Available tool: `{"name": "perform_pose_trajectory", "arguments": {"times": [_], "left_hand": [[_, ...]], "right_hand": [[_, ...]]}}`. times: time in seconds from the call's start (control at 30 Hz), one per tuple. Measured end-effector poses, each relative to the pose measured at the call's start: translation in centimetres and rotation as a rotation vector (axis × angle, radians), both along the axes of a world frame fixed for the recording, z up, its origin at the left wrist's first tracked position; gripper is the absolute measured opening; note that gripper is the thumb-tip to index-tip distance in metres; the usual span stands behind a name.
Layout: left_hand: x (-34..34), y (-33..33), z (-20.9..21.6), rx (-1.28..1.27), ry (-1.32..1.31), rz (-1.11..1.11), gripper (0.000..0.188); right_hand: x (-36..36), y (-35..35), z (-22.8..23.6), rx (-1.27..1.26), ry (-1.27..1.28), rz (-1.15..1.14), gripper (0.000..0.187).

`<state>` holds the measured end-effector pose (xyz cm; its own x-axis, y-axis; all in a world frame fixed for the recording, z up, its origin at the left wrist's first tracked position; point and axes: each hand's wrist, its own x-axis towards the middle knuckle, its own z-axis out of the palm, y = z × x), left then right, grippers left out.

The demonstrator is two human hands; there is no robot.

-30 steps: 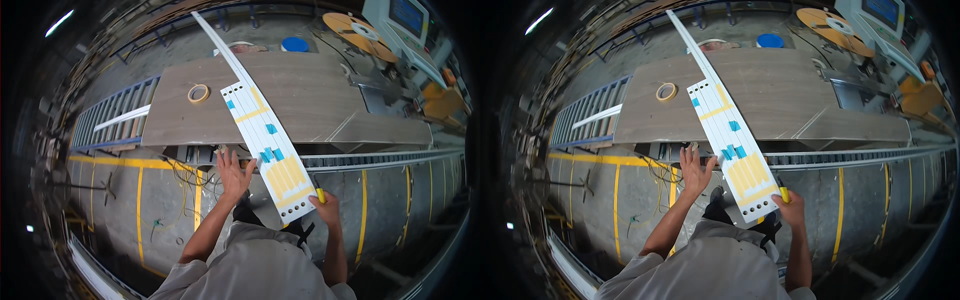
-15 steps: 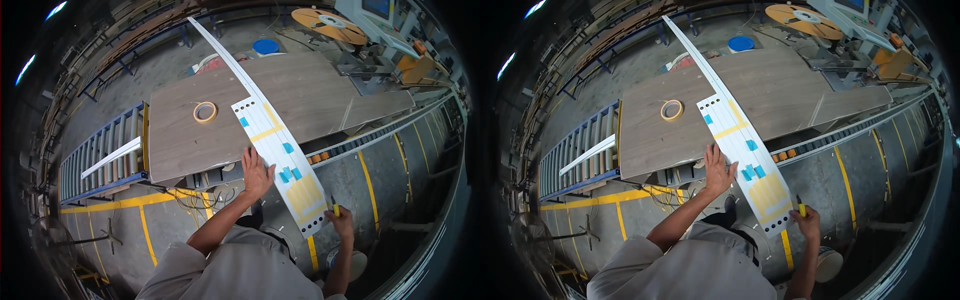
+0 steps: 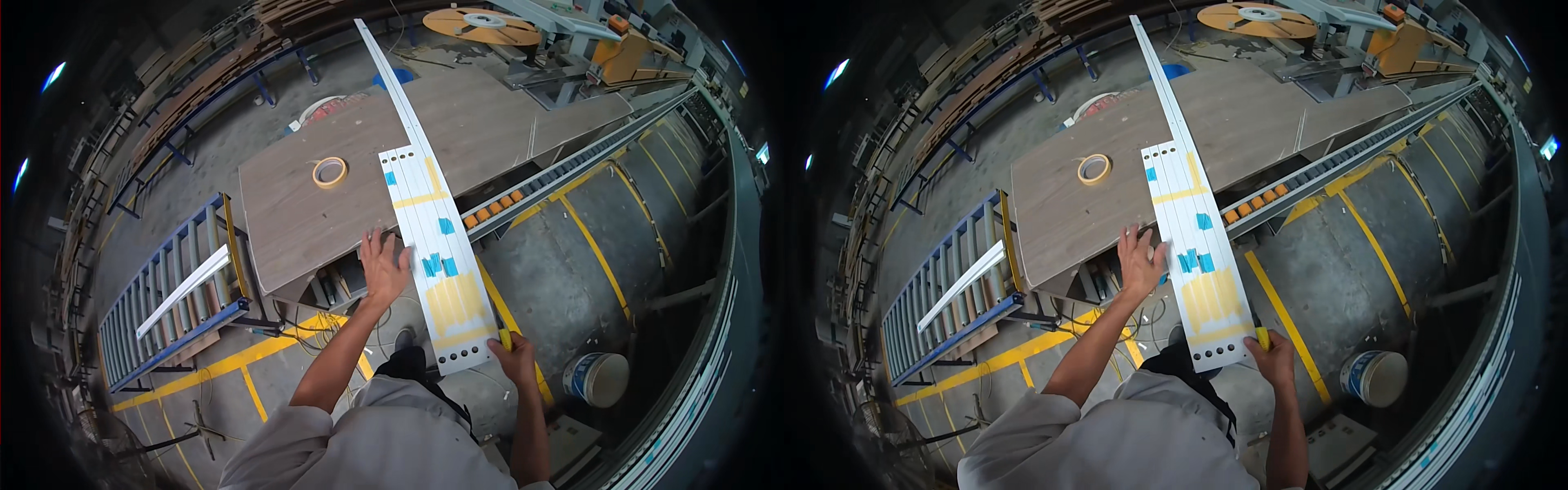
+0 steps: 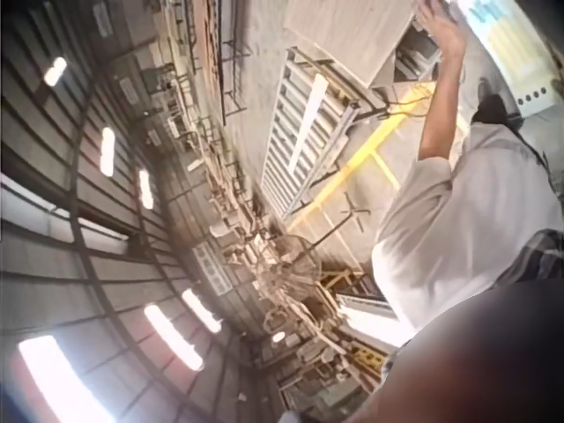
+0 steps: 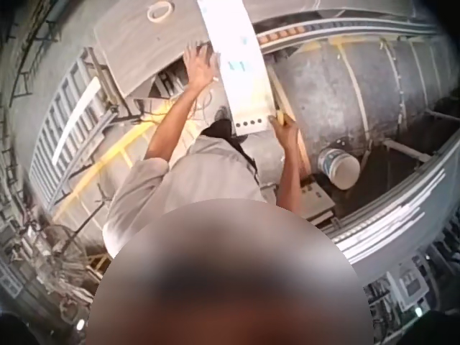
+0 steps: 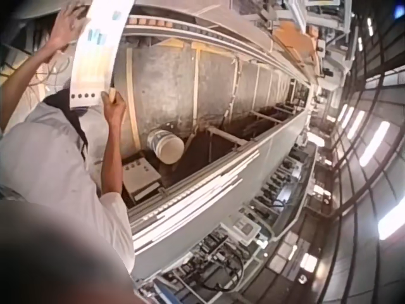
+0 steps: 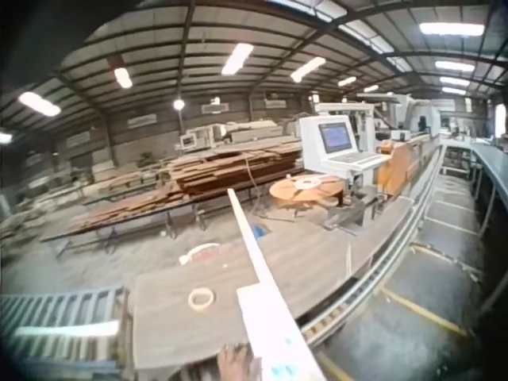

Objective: Applying blue labels and using a utility knife to trim tape on long white profiles.

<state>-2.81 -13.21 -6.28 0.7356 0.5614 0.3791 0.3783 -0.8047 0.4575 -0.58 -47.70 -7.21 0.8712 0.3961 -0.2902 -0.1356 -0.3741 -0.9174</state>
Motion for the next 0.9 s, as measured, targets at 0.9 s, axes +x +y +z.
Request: {"name": "perform_pose_trajectory", "arguments": {"times": [0.9], "left_hand": [[-0.7, 30.9, 1.1, 0.059, -0.067, 0.185, 0.047]], "right_hand": [[-19.0, 16.7, 4.1, -0.164, 0.117, -0.007, 0.032]]}}
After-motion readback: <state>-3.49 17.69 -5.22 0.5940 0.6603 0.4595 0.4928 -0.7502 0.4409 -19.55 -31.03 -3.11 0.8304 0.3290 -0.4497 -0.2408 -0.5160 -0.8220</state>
